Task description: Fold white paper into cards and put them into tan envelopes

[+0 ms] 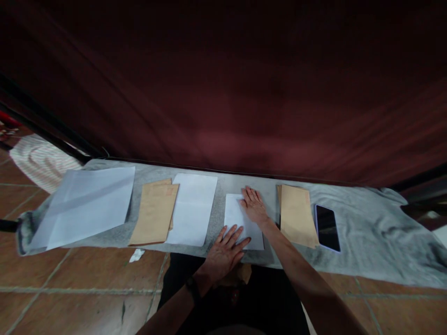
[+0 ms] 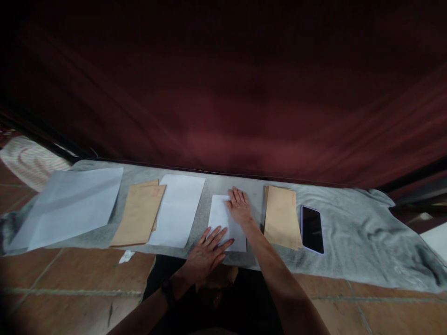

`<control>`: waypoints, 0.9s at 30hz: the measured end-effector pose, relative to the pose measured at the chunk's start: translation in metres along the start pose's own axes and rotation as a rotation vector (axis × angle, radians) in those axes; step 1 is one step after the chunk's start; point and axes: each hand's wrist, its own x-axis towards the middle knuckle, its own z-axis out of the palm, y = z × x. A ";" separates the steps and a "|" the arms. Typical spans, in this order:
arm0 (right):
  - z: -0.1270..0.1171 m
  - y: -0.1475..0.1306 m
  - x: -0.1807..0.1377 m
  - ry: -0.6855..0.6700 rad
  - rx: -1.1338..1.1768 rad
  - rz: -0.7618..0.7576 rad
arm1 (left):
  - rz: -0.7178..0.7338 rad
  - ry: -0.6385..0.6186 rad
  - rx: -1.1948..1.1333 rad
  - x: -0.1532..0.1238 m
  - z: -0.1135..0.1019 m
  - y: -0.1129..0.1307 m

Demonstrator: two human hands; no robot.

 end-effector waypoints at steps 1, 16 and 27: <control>0.000 -0.005 -0.009 0.019 0.003 0.055 | -0.003 0.001 0.002 0.000 0.000 0.000; -0.007 -0.031 -0.163 0.147 -0.043 0.048 | -0.097 0.081 -0.024 0.010 0.008 0.007; 0.001 -0.029 -0.168 0.193 -0.063 0.005 | -0.122 0.075 -0.063 0.085 0.038 0.002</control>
